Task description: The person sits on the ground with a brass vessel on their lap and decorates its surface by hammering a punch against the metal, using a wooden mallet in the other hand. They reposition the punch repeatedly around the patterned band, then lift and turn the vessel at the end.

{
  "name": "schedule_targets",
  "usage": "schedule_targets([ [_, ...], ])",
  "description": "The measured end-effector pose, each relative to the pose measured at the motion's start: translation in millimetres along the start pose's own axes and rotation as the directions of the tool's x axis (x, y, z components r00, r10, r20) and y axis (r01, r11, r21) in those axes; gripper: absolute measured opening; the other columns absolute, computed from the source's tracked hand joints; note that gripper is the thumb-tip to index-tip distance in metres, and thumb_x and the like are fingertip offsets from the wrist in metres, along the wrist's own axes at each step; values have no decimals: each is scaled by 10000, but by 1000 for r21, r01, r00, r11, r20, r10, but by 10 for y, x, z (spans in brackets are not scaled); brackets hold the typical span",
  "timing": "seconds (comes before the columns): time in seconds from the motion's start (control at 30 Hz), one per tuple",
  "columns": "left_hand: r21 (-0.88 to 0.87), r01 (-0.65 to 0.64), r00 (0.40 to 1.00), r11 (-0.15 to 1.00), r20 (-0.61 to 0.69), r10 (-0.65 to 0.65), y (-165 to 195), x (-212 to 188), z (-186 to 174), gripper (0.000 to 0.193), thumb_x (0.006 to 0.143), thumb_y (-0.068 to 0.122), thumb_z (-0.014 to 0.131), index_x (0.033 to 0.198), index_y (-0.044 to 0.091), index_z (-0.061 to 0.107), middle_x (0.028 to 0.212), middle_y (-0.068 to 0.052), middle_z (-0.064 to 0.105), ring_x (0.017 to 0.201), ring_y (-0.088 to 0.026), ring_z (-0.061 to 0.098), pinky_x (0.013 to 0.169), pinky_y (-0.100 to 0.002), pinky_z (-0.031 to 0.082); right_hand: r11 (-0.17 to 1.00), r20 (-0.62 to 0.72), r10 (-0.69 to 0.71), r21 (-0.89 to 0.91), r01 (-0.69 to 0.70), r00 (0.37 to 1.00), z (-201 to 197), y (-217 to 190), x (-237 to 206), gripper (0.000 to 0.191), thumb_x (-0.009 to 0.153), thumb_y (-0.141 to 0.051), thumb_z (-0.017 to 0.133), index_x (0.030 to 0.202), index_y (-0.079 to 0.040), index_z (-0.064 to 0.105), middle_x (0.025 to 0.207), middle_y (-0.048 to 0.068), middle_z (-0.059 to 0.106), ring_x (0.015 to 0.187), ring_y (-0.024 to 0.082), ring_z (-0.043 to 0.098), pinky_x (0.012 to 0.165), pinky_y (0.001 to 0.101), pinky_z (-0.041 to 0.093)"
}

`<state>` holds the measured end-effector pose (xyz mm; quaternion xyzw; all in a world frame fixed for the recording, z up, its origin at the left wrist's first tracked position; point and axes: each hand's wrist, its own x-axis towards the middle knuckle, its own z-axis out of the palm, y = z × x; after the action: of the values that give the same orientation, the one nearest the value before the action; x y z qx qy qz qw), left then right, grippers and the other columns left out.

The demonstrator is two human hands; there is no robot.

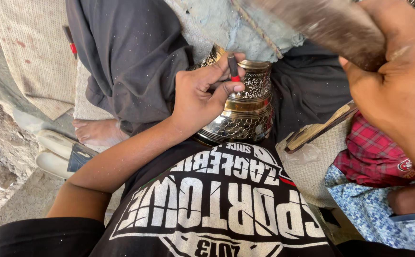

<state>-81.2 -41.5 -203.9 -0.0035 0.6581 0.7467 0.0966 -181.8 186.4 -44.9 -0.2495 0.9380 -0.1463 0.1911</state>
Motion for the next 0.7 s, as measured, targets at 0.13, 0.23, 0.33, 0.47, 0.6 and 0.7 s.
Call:
schedule_targets([
  [0.13, 4, 49, 999, 999, 3, -49, 0, 5, -12, 393, 948, -126, 713, 1328, -47, 653, 1124, -97, 786, 1022, -79, 728, 935, -241, 628, 997, -13, -11, -75, 10, 1000, 0, -8, -8, 414, 858, 130, 699, 1260, 39, 658, 1064, 240, 685, 963, 366, 704, 881, 422, 565],
  [0.23, 21, -37, 999, 999, 2, 37, 7, 14, -16, 408, 954, -129, 714, 1343, -43, 628, 1168, -112, 770, 1015, -74, 732, 971, -249, 619, 972, -4, -57, -228, 54, 998, -12, -27, -18, 443, 753, 123, 711, 1188, 45, 679, 1002, 233, 698, 901, 378, 708, 830, 430, 569],
  [0.33, -63, 62, 998, 996, 4, -62, 21, 19, -18, 393, 966, -145, 664, 1343, -35, 646, 1118, -88, 779, 1034, -80, 729, 957, -245, 632, 989, -6, -4, -145, 3, 1000, -38, -50, -30, 422, 819, 132, 692, 1229, 37, 662, 1051, 238, 685, 928, 372, 706, 829, 409, 565],
  [0.47, 10, 19, 1000, 1000, 8, -19, 30, 17, -44, 412, 951, -131, 716, 1343, -29, 636, 1070, -76, 779, 1010, -87, 742, 961, -240, 621, 996, 39, 41, -80, -37, 998, -49, -81, -10, 389, 878, 135, 679, 1247, 16, 659, 1028, 208, 685, 933, 338, 710, 833, 395, 563],
  [0.6, -24, -24, 1000, 999, 3, 24, 1, 32, -49, 409, 967, -136, 706, 1349, -12, 631, 1160, -104, 768, 1045, -98, 739, 990, -255, 633, 992, -12, 35, -120, -36, 999, -47, -139, 55, 399, 811, 109, 695, 1200, 25, 671, 980, 204, 687, 887, 349, 702, 807, 434, 553],
  [0.7, -33, 8, 1000, 999, 5, -8, -14, 31, -56, 426, 963, -139, 690, 1362, -2, 630, 1150, -99, 776, 1040, -99, 748, 979, -256, 644, 987, 30, 159, -5, -159, 987, -12, -199, 130, 347, 884, 90, 678, 1216, -9, 671, 996, 180, 690, 889, 319, 708, 798, 405, 543],
])
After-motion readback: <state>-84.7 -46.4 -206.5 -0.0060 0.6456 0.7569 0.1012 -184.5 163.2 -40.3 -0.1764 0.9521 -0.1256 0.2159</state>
